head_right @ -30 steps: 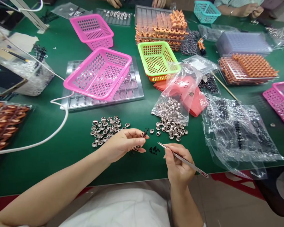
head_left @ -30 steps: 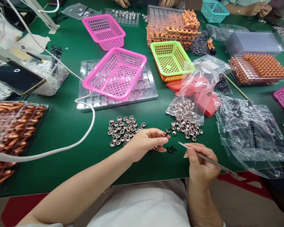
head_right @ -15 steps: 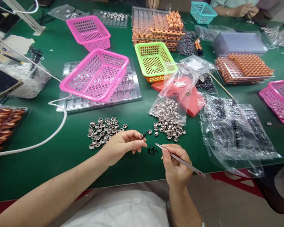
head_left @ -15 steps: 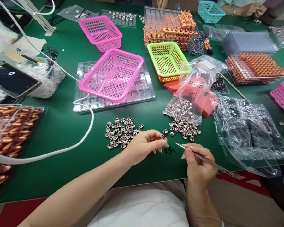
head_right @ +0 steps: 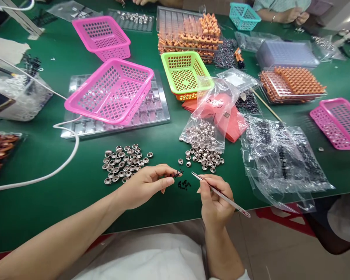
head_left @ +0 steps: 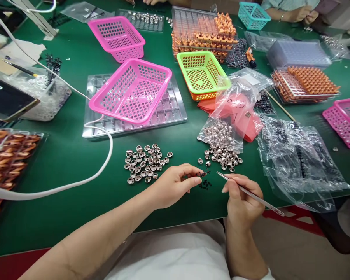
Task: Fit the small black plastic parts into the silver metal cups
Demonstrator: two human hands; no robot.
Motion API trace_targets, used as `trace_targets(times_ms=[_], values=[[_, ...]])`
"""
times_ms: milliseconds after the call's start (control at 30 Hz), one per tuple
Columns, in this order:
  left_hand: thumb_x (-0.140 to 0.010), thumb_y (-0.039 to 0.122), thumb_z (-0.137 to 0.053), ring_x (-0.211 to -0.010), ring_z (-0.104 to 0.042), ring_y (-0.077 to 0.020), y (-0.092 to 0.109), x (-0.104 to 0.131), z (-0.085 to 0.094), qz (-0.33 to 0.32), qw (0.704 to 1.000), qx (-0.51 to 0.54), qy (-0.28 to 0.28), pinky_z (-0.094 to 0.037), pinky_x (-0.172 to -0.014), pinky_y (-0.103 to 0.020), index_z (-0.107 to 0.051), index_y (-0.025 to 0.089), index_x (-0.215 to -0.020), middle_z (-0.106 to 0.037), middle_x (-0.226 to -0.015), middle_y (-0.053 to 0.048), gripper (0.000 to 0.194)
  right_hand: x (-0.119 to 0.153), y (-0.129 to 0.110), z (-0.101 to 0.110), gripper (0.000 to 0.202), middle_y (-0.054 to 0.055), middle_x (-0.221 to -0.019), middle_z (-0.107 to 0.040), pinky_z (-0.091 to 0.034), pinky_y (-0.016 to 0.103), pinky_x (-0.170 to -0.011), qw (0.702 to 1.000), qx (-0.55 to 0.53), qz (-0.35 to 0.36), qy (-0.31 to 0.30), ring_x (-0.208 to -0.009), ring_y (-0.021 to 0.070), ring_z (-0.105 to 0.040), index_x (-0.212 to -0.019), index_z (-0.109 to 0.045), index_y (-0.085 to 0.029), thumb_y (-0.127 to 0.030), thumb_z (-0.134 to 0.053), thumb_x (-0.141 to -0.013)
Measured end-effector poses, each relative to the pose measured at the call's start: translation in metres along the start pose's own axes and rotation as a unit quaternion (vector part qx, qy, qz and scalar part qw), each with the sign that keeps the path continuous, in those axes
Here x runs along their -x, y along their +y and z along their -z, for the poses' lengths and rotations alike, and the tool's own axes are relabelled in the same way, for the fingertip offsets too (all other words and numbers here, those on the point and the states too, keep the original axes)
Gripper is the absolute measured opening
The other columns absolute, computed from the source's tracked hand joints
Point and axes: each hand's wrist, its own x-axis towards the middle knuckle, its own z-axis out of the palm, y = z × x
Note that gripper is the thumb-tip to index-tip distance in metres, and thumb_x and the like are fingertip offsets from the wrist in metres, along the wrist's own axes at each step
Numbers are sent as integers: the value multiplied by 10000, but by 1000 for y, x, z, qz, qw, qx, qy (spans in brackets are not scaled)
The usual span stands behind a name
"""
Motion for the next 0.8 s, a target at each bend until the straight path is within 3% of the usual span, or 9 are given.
trace_targets(times_ms=[167, 333, 500, 667, 800], values=[[-878, 291, -645, -750, -608, -160, 3, 5, -6, -41, 992, -119, -1, -489, -683, -273, -767, 184, -1088, -686, -889, -42, 265, 2, 2, 6, 116, 32, -964, -740, -613, 324, -587, 998, -10, 37, -48, -699, 160, -705, -954, -660, -243, -154, -689, -885], [-812, 272, -730, -693, -628, -157, 0, 6, -16, -36, 993, -107, 34, -516, -695, -289, -648, 182, -993, -700, -777, 0, 218, 3, 5, 9, 199, 40, -983, -756, -654, 409, -732, 988, 9, 74, -135, -903, 220, -741, -1052, -678, -282, -164, -695, -894], [-794, 276, -752, -675, -631, -149, -2, 6, -18, -54, 990, -114, 60, -510, -662, -281, -524, 213, -834, -701, -761, 9, 240, 4, 6, 9, 321, 27, -1019, -762, -668, 389, -743, 983, 20, 88, -160, -931, 210, -745, -1100, -685, -299, -83, -709, -863], [-775, 258, -775, -674, -627, -139, 3, 7, -17, -36, 997, -51, 41, -490, -649, -270, -509, 209, -829, -702, -762, 7, 275, 6, 5, 8, 333, 36, -1083, -748, -680, 315, -630, 986, 28, 71, -151, -935, 195, -739, -1081, -701, -290, -44, -697, -857], [-648, 212, -894, -748, -652, -141, 4, 5, -12, -6, 996, 84, -16, -492, -691, -270, -542, 189, -890, -725, -838, -8, 428, 5, 3, 6, 307, 32, -1039, -755, -675, 323, -659, 987, 56, 85, -122, -915, 193, -743, -1052, -704, -279, -46, -707, -852]])
